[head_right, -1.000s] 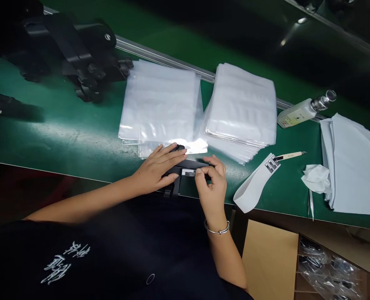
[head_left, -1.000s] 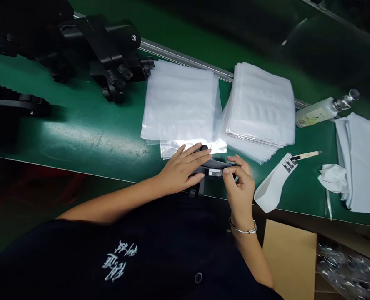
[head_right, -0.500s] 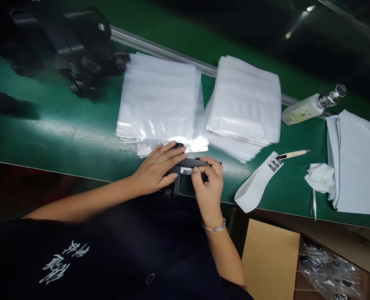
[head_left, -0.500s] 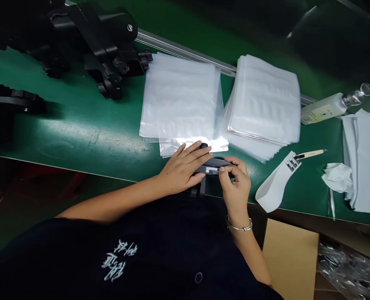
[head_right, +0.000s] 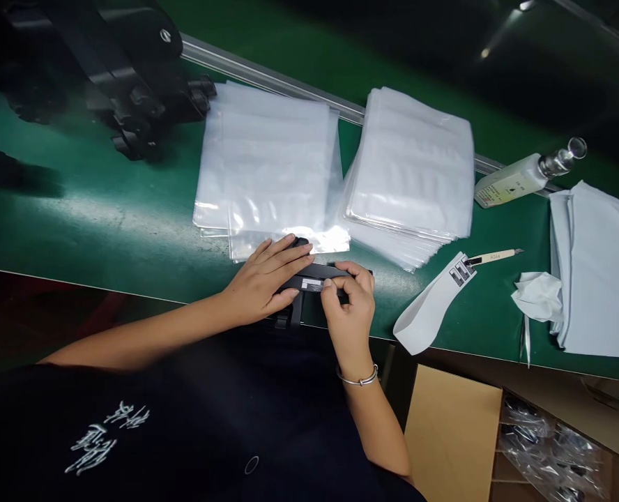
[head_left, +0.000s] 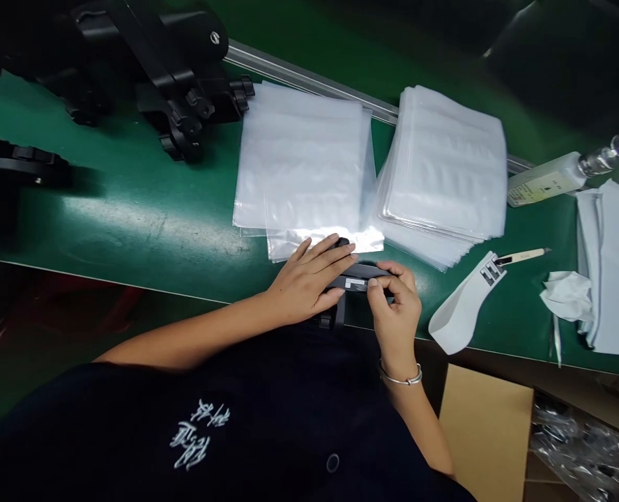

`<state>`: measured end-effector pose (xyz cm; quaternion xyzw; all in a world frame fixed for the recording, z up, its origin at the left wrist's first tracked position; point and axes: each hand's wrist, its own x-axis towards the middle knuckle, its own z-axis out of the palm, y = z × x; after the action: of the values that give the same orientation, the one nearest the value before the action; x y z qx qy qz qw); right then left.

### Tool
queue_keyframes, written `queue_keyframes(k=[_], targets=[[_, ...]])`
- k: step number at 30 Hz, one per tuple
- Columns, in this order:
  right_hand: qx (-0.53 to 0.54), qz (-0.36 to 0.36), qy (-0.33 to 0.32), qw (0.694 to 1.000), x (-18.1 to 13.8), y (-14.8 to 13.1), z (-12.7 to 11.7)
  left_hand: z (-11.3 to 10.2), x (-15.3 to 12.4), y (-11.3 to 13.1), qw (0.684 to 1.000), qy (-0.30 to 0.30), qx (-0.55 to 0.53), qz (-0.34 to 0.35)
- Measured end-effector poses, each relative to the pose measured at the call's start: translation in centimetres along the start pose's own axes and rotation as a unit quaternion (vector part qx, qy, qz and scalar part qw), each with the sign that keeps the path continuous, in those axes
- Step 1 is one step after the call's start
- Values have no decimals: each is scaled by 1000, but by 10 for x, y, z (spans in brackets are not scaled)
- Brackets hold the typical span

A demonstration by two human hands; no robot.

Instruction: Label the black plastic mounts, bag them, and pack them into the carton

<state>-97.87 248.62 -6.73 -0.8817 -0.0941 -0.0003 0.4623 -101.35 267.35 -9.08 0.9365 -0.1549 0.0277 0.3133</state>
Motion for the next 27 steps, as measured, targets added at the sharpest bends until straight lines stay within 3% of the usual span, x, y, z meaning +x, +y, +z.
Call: queue_keyframes(k=[12, 19, 27], targets=[[-7, -13, -3, 1000, 0, 0, -1, 2, 0, 0, 1000, 5, 6, 1], [-20, -25, -5, 999, 2, 0, -1, 6, -5, -1, 994, 94, 23, 44], [56, 12, -3, 998, 2, -2, -4, 8, -1, -2, 990, 119, 28, 73]])
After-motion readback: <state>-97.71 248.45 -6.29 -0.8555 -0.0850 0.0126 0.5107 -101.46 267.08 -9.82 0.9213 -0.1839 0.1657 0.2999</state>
